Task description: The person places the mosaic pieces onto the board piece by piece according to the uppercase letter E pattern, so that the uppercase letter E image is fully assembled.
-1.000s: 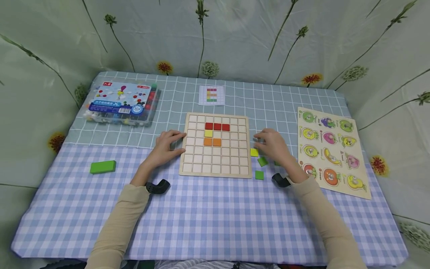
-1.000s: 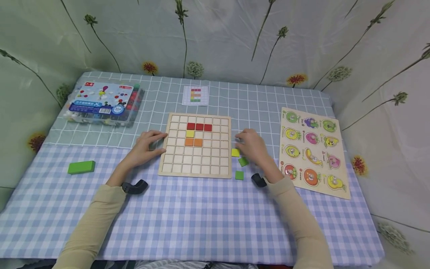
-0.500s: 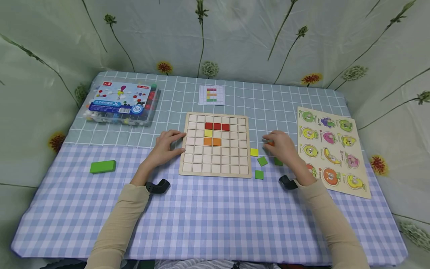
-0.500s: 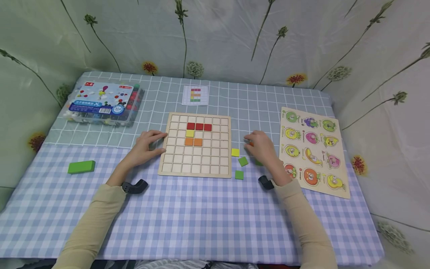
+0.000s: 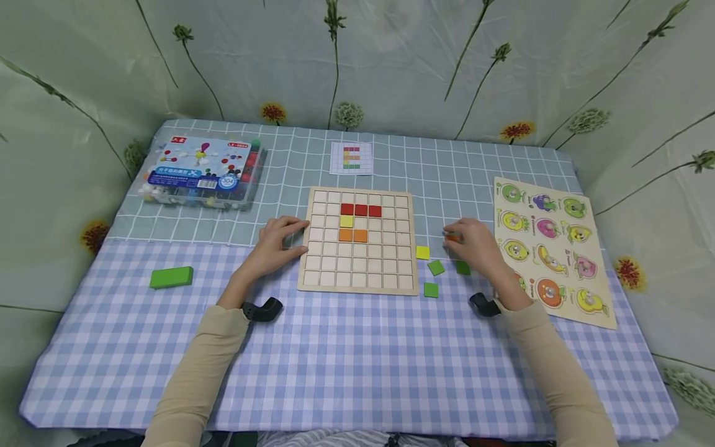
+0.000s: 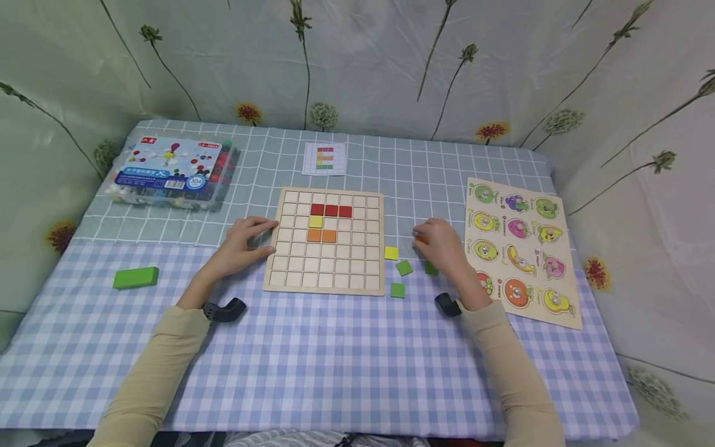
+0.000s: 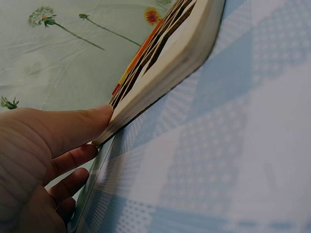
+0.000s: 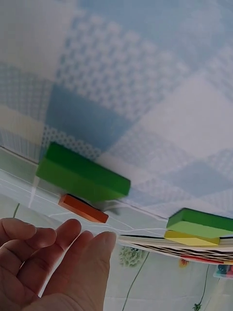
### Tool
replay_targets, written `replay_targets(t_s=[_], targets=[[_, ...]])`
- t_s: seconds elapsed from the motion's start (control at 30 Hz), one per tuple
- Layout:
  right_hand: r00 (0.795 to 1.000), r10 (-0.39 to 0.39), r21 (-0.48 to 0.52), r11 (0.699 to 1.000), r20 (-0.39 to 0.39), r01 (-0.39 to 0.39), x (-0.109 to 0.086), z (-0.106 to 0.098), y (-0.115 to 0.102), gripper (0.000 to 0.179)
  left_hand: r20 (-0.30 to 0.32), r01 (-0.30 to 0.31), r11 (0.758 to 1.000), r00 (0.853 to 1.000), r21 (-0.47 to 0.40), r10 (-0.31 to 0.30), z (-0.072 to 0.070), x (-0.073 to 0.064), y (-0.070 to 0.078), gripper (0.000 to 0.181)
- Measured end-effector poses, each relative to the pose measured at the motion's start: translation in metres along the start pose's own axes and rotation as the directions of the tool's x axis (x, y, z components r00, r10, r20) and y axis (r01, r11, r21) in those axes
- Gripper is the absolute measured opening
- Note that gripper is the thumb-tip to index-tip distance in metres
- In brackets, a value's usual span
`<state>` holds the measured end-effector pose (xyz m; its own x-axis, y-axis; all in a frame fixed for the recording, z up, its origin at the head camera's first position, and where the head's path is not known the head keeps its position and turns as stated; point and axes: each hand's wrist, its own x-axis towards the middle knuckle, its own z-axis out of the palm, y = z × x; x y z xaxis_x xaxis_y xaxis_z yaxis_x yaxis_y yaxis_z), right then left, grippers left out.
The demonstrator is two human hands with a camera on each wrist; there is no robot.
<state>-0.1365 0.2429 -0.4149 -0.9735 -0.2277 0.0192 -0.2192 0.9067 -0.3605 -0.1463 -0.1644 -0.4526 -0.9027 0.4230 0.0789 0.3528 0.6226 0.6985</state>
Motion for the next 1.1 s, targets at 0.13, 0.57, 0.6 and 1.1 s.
replay_targets(t_s=[0.13,0.57,0.6,1.1], targets=[[1.0,0.006,-0.006,1.0,0.012,-0.006,0.0,0.0,0.002,0.03,0.001,-0.002,1.0,1.0,0.005,0.002,0.0,0.0,-0.001,0.054],[0.998,0.007,-0.022,1.0,0.068,-0.006,-0.003,-0.001,0.008,0.03,0.001,-0.001,1.0,1.0,0.005,0.001,0.0,0.0,0.0,0.054],[0.997,0.006,-0.021,1.0,0.072,-0.004,-0.003,-0.002,0.008,0.03,0.001,0.0,1.0,1.0,0.004,0.0,0.0,0.0,0.0,0.054],[0.999,-0.016,-0.053,0.998,0.044,0.018,0.007,-0.001,-0.012,0.029,-0.003,-0.012,1.0,1.0,-0.004,0.012,0.0,0.0,0.0,0.054]])
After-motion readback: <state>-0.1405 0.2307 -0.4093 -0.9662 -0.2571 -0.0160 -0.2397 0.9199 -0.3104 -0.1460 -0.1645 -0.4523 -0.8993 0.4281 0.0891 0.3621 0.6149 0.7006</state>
